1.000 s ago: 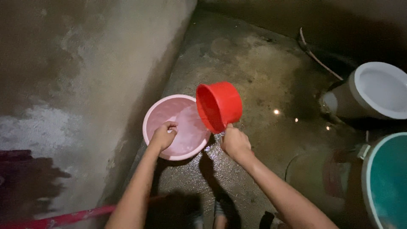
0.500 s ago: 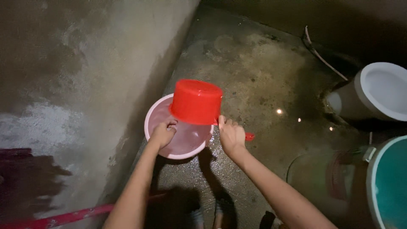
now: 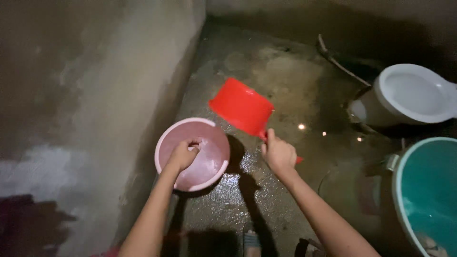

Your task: The person wets a mop head in a pink bucket, rinses it using water from a larger bucket, and then wrings out the mop head by hand.

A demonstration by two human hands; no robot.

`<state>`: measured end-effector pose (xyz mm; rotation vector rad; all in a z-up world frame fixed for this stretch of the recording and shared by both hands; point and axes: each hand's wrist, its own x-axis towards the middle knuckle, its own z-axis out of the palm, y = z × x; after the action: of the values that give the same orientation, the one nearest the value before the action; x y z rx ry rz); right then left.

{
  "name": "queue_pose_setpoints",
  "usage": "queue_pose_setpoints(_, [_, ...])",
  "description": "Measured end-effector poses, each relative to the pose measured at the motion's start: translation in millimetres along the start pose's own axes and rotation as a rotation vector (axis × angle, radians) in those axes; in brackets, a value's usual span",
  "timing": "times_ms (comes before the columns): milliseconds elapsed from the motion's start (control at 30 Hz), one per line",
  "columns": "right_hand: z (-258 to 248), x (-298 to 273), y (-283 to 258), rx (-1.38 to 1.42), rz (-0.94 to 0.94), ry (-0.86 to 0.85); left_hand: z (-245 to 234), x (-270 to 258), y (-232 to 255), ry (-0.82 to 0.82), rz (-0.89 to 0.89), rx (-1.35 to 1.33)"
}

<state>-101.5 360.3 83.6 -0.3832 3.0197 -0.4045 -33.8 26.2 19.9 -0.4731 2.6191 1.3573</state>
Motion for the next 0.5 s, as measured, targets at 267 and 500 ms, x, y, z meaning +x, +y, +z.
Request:
queue_pose_setpoints(267, [-57,-6,135,-0.085,0.469,0.194,58,51,72,-0.188,0.162,-0.087])
queue_pose_setpoints(500, [-74,-68,269,-0.066,0.894,0.332,151,75,168,-0.352,0.306,-0.061])
